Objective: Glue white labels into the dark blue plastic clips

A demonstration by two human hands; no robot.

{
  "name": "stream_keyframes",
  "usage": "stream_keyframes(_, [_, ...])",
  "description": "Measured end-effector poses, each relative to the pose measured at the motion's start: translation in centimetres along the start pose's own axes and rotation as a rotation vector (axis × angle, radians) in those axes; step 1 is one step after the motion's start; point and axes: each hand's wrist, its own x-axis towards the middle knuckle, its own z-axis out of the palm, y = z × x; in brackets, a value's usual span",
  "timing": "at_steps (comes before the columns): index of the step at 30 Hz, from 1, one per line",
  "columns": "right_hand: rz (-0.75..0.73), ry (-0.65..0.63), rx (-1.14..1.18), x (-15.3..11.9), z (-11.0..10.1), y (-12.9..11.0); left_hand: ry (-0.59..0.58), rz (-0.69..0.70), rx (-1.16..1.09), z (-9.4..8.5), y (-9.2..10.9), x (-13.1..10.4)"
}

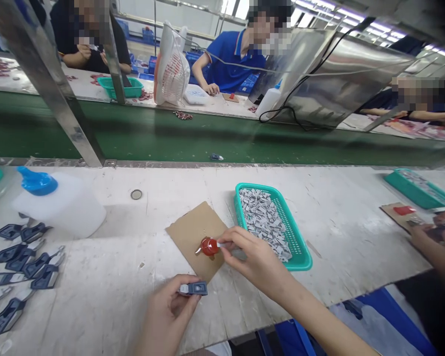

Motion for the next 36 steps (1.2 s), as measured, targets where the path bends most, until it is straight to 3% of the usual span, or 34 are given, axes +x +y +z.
stream_keyframes(7, [-0.003,-0.035,-0.109,0.4,0.7,0.2,0.001,0.002,-0.008,0.1,0.1,0.1])
stream_keyframes(14, [0.038,0.008,0.034,0.3,0.4,0.1,0.009,0.033,0.006,0.2,0.4,-0.2])
stream_keyframes(22, [0.115,0.069,0.032,-0.6,0.1,0.6,0.015,0.038,-0.136,0.6,1.3,0.0])
stream_keyframes(26, [0.147,0.035,0.225,-1.0,-1.0,-1.7,0.038,0.024,-0.154,0.9,2.4,-0.1])
stream_keyframes(31, [0.01,0.009,0.321,-1.3,-1.5,-5.7,0.05,0.071,-0.073,1.1,3.2,-0.6])
stream_keyframes(36, [-0.04,-0.041,0.301,-1.7,-0.6,-6.2,0.085,0.111,-0.07,1.2,3.5,-1.0])
